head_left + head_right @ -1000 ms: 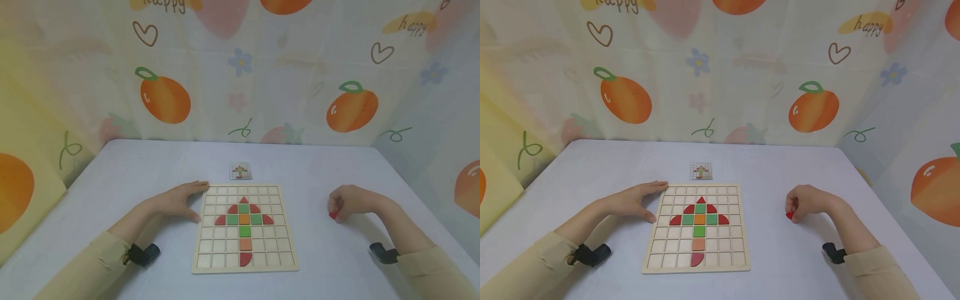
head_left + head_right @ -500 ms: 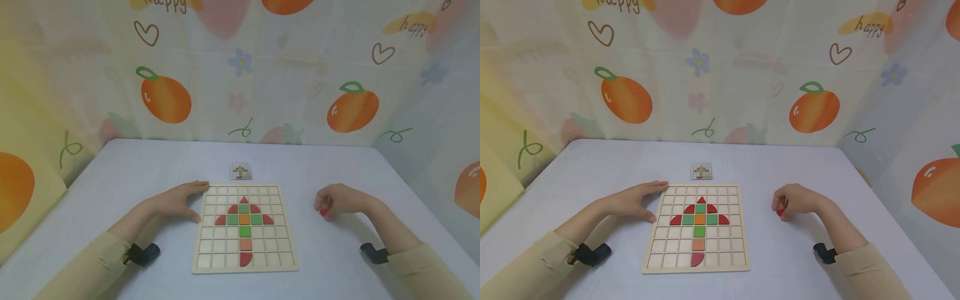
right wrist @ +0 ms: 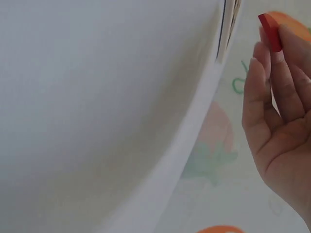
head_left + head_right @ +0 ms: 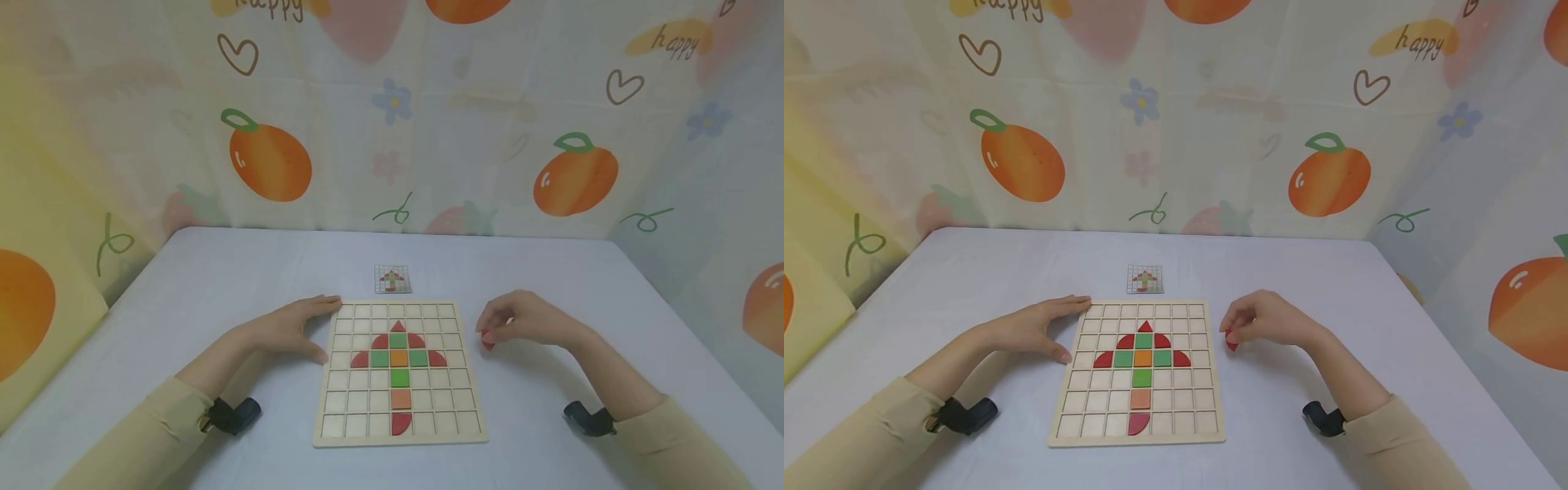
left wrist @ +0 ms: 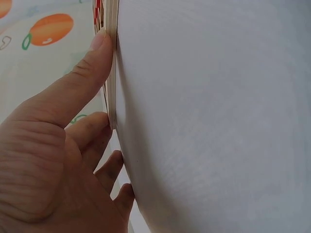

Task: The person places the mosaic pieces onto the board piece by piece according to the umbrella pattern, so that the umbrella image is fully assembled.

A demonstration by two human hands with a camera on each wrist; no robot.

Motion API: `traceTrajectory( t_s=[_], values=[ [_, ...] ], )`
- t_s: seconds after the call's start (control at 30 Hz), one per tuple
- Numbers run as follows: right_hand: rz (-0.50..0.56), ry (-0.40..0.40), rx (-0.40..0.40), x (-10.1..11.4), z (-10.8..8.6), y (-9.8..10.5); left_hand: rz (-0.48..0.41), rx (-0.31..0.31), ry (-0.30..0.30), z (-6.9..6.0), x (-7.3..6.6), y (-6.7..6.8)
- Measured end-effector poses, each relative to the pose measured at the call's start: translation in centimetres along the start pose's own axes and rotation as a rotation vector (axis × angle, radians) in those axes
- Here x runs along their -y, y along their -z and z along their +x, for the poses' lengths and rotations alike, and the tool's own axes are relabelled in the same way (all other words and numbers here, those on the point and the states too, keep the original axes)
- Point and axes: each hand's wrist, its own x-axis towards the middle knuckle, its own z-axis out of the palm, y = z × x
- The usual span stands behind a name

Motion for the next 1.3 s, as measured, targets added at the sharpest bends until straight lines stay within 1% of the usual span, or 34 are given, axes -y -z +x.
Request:
traceTrajectory(
  t_s=[0.13,0.37,0.43,0.67,0.77,0.93,1.1,1.3],
  values=[
    [0.046,0.016,0.016,1.0,0.9,-1.0,-0.004,-0.001,0.004,0.1,0.0,0.0],
    [0.084,0.027,0.063,3.3,1.9,-3.5,-0.02,0.006,0.008,-0.1,-0.1,0.0],
    [0.091,0.049,0.08,4.0,2.1,-4.1,-0.014,0.007,0.006,-0.1,-0.2,0.0],
    [0.088,0.165,0.135,6.6,2.7,-6.4,-0.008,0.005,-0.001,0.0,-0.2,0.1],
    [0.062,0.196,0.154,7.7,2.9,-7.3,-0.005,0.005,-0.005,0.0,-0.1,0.1],
    [0.024,0.232,0.195,9.1,3.4,-8.9,-0.008,0.004,0.001,-0.1,-0.1,0.1],
    [0.033,0.263,0.262,10.2,3.8,-10.3,-0.02,0.004,0.009,-0.1,0.0,0.1],
    [0.001,0.28,0.283,11.0,3.8,-11.2,-0.024,0.004,-0.004,-0.1,0.1,0.1]
  ],
)
